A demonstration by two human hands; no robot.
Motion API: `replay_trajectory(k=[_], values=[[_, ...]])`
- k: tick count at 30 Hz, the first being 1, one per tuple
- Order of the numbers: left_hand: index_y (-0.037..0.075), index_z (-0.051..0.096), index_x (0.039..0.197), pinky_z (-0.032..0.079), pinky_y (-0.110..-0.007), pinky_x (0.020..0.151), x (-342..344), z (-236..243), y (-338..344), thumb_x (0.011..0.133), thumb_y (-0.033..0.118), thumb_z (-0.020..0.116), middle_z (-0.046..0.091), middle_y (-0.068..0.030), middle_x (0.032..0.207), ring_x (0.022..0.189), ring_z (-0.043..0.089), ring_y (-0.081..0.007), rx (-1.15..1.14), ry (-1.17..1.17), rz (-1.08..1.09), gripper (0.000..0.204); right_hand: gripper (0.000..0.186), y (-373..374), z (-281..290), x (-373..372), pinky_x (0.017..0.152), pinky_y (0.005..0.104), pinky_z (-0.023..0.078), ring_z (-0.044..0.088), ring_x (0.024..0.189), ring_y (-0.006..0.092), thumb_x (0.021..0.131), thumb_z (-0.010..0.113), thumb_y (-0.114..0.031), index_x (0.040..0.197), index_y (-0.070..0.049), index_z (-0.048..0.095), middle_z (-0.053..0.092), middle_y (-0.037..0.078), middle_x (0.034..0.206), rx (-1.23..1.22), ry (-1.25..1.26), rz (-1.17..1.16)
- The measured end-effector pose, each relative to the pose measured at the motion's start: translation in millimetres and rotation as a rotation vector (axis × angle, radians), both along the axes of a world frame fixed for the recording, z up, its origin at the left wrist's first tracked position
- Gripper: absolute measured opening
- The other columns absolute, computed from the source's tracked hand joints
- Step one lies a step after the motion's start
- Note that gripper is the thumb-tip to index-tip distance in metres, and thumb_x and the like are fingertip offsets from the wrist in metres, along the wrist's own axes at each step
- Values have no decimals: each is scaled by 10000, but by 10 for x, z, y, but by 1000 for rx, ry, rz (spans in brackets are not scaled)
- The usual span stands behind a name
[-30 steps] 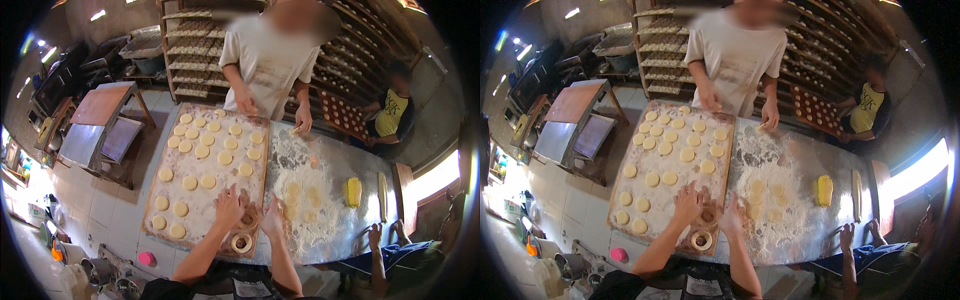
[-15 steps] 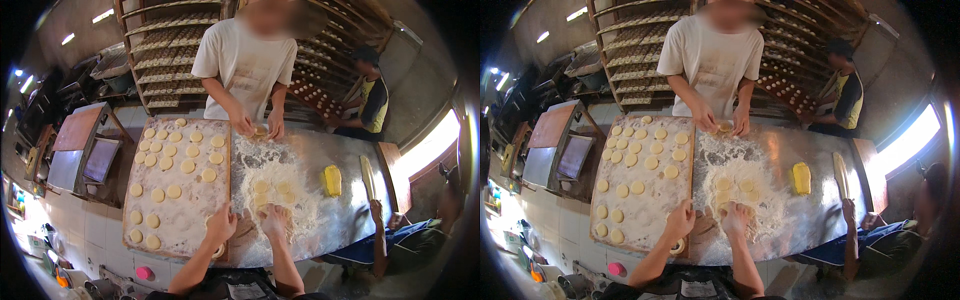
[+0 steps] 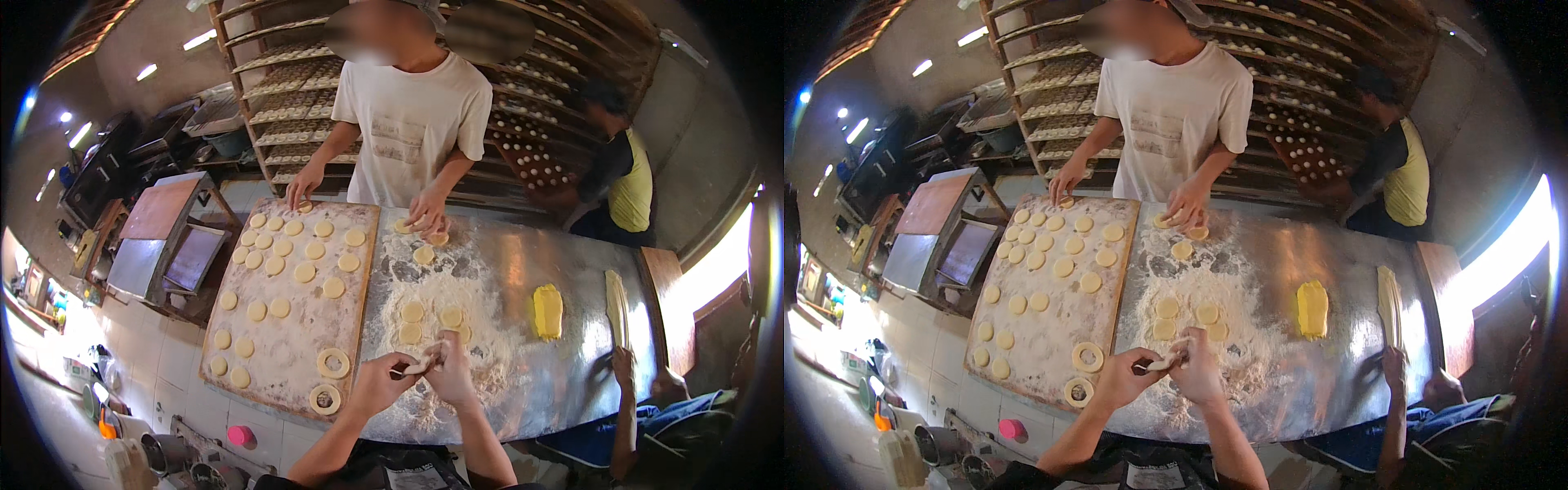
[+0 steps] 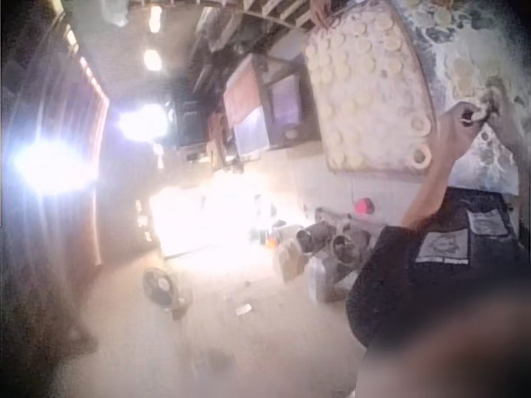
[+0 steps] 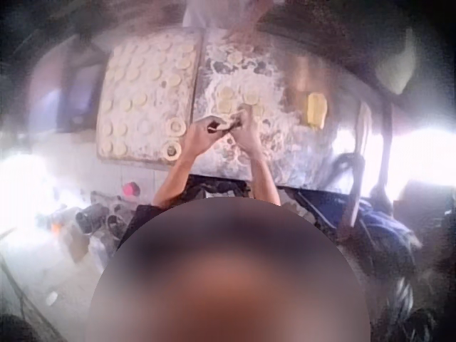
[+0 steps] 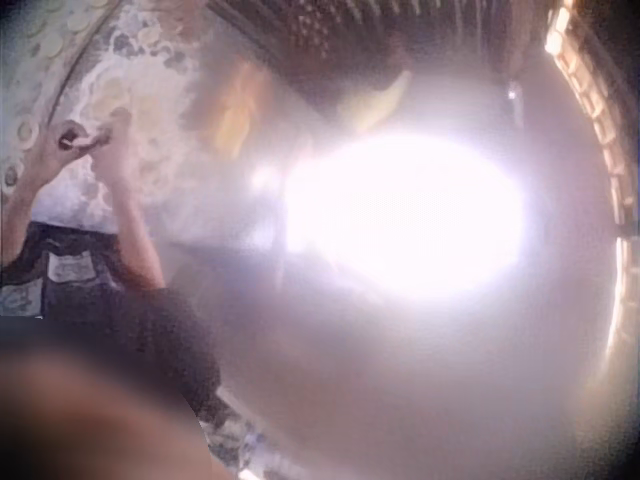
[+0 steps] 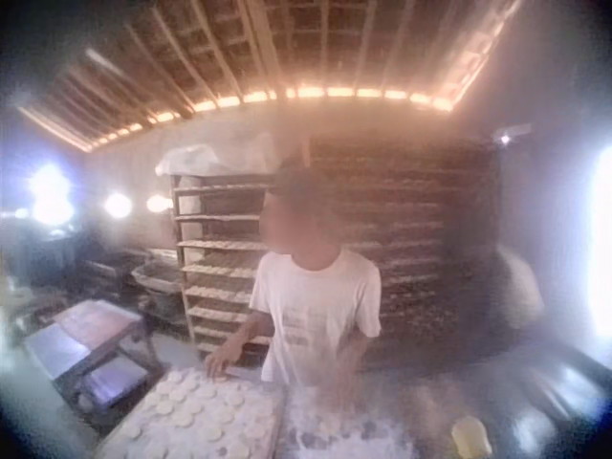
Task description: The person shapes small dough pieces into rings by hand and places them on a wooden board. A coworker also shapes dough and loads trays onto a rack in the background.
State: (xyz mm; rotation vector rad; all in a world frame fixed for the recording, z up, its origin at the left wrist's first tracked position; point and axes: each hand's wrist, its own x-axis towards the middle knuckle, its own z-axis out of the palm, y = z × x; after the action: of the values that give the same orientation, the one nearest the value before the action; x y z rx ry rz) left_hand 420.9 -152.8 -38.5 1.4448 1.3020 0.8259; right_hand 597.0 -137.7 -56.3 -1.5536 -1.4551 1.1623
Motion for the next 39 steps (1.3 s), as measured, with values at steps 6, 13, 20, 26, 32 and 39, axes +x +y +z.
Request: replay_trajectory(k=[6, 13, 20, 26, 32, 39], values=[[34, 538, 1160, 525, -445, 718, 289, -23, -20, 801, -61, 689, 590, -173, 972, 807, 625, -387, 595, 318, 335, 401, 733, 162, -130, -126, 1008, 390, 452, 613, 1078, 271, 799, 620, 45, 1472, -38, 343, 617, 155, 1137, 56, 296, 155], [97, 364, 1388, 568, -340, 832, 157, -173, -119, 926, -59, 523, 580, -114, 966, 860, 634, -203, 274, -476, 193, 513, 535, 90, -207, -96, 839, 378, 527, 640, 1036, 302, 899, 541, -232, 1383, -35, 426, 650, 185, 1102, -333, 1462, 269], [56, 407, 1364, 511, -415, 601, -97, -191, -140, 1043, 409, 450, 623, -122, 682, 617, 651, -313, 366, 67, 356, 479, 754, 9, -104, -532, 765, 368, 517, 647, 799, 255, 993, 544, -477, 1532, -71, 207, 664, 161, 886, 143, 490, 329], [60, 436, 1346, 515, -537, 560, -462, -347, -71, 1053, 428, 389, 675, -173, 721, 639, 656, -459, 443, 283, 318, 473, 758, 10, -114, -853, 686, 310, 521, 661, 770, 208, 999, 458, -613, 1522, -118, 222, 684, 149, 851, -127, 697, 283], [63, 469, 1206, 504, -482, 516, -869, -416, 81, 1054, 282, 450, 680, -161, 729, 622, 665, -422, 460, 256, 254, 267, 772, 149, -144, -1229, 650, 250, 469, 641, 766, 168, 958, 505, -646, 1472, -110, 294, 671, 133, 896, 134, 251, 339], [80, 513, 1109, 515, -490, 550, -1222, -332, 388, 1046, 193, 472, 662, -174, 716, 621, 658, -425, 400, 114, 204, 136, 676, 272, -342, -1698, 622, 195, 410, 584, 771, 85, 956, 644, -389, 1456, -103, 291, 647, 79, 948, -4, 748, 209]])
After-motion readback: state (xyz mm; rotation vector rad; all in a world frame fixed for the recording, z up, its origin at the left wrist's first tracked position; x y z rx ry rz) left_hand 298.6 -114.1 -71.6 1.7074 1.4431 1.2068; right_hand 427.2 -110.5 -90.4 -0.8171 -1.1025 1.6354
